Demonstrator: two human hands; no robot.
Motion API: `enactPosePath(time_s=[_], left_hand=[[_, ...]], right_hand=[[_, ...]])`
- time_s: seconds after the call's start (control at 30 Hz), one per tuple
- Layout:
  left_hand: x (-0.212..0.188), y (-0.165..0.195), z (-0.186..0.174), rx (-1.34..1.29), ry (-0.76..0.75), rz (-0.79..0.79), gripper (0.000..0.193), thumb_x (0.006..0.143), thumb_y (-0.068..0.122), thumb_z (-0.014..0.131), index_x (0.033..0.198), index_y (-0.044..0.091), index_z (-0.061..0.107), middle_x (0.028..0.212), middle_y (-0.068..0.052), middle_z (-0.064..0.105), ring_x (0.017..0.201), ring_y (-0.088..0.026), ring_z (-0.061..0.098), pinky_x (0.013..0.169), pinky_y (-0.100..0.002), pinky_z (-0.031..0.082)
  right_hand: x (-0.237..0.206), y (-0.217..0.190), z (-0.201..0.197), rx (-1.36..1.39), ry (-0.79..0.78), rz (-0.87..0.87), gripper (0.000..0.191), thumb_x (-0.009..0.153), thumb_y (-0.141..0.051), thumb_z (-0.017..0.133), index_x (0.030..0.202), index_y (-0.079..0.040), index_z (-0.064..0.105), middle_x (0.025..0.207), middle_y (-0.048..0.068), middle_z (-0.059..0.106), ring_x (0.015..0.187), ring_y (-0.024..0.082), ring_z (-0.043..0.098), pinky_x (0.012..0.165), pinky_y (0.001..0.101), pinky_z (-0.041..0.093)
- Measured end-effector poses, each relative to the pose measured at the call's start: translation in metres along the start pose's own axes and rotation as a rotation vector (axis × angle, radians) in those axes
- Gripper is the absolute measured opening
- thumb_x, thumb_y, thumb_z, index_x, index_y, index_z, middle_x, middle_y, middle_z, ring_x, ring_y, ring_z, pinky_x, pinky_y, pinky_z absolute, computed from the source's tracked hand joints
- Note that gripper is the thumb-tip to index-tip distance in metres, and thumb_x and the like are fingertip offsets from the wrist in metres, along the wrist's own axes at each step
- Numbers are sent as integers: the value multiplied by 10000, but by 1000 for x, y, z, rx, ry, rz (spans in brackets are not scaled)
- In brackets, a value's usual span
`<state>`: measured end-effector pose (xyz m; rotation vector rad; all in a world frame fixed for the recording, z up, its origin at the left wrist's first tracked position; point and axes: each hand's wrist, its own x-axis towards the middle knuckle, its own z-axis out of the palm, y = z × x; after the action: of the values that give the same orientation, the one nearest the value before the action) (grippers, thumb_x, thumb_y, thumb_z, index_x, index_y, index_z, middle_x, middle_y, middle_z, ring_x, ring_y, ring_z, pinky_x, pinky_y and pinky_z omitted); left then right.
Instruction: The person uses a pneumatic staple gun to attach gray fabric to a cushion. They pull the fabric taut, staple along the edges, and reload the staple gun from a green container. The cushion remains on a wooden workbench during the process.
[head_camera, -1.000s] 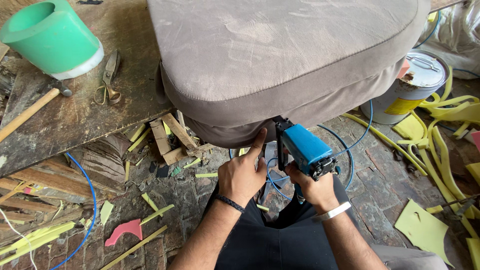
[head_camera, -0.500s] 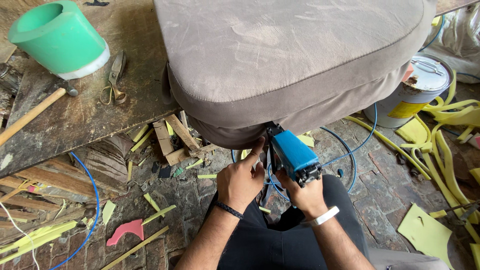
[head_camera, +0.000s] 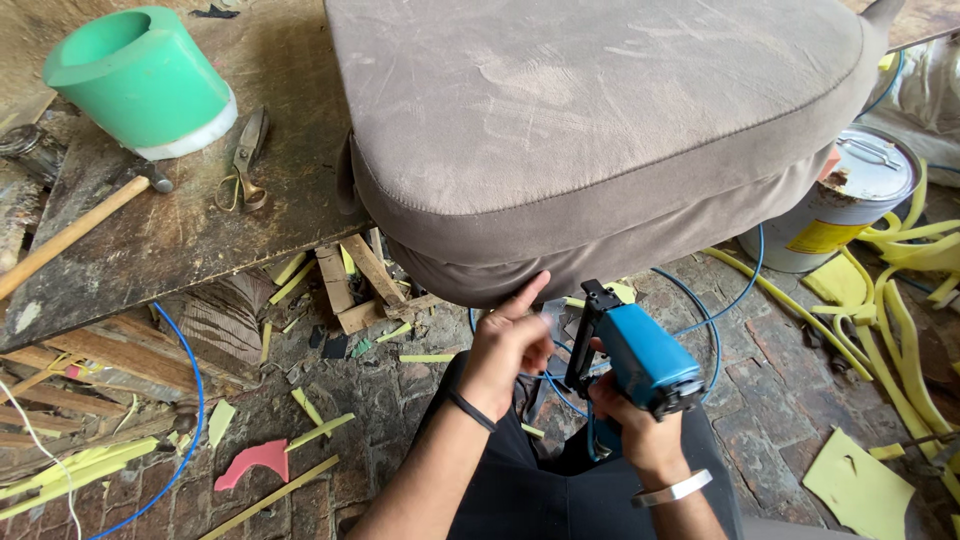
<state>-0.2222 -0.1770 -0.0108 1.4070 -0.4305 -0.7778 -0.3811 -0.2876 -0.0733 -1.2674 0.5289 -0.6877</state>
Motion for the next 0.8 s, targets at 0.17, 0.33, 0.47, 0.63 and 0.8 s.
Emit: enactPosePath(time_s=[0.17, 0.33, 0.47, 0.63, 0.8], left_hand=[[12, -7, -12, -594, -175, -145, 566, 971, 285, 605, 1480, 39, 589, 722, -5, 650, 562, -100, 553, 541, -262, 468], [-2, -4, -4, -65, -131, 154, 620, 978, 241, 614, 1567, 80, 506, 748, -5, 685, 596, -96, 579, 590, -281, 513], [-14, 5, 12, 1048, 70, 557, 930, 889, 237, 680, 1640, 121, 144, 557, 21, 639, 462, -162, 622, 843, -460, 432], [-5, 12, 19, 1233, 43, 339, 1055, 906, 271, 681, 1634, 166, -74, 472, -13, 554, 383, -196, 566, 370, -340, 496], [-2, 9, 20, 1268, 30, 263, 1044, 907, 255, 661, 1639, 169, -80, 452, -2, 522, 372, -193, 541, 358, -343, 488]], right_hand=[[3, -5, -11, 554, -180, 49, 610, 721, -95, 668, 1281, 128, 576, 574, 46, 485, 472, 189, 501, 513, 374, 468], [4, -6, -12, 402, -159, 39, 678, 680, -104, 648, 1310, 126, 551, 569, 67, 482, 488, 193, 488, 554, 379, 462], [-2, 2, -7, 388, -142, 73, 697, 659, -101, 650, 1309, 133, 557, 549, 82, 497, 476, 196, 489, 539, 381, 456], [-6, 15, -5, 454, -89, 110, 694, 664, -92, 681, 1309, 136, 563, 559, 53, 468, 478, 197, 485, 538, 389, 454], [-6, 20, -10, 458, -90, 104, 697, 657, -103, 685, 1302, 132, 569, 555, 55, 475, 477, 204, 493, 536, 390, 456]])
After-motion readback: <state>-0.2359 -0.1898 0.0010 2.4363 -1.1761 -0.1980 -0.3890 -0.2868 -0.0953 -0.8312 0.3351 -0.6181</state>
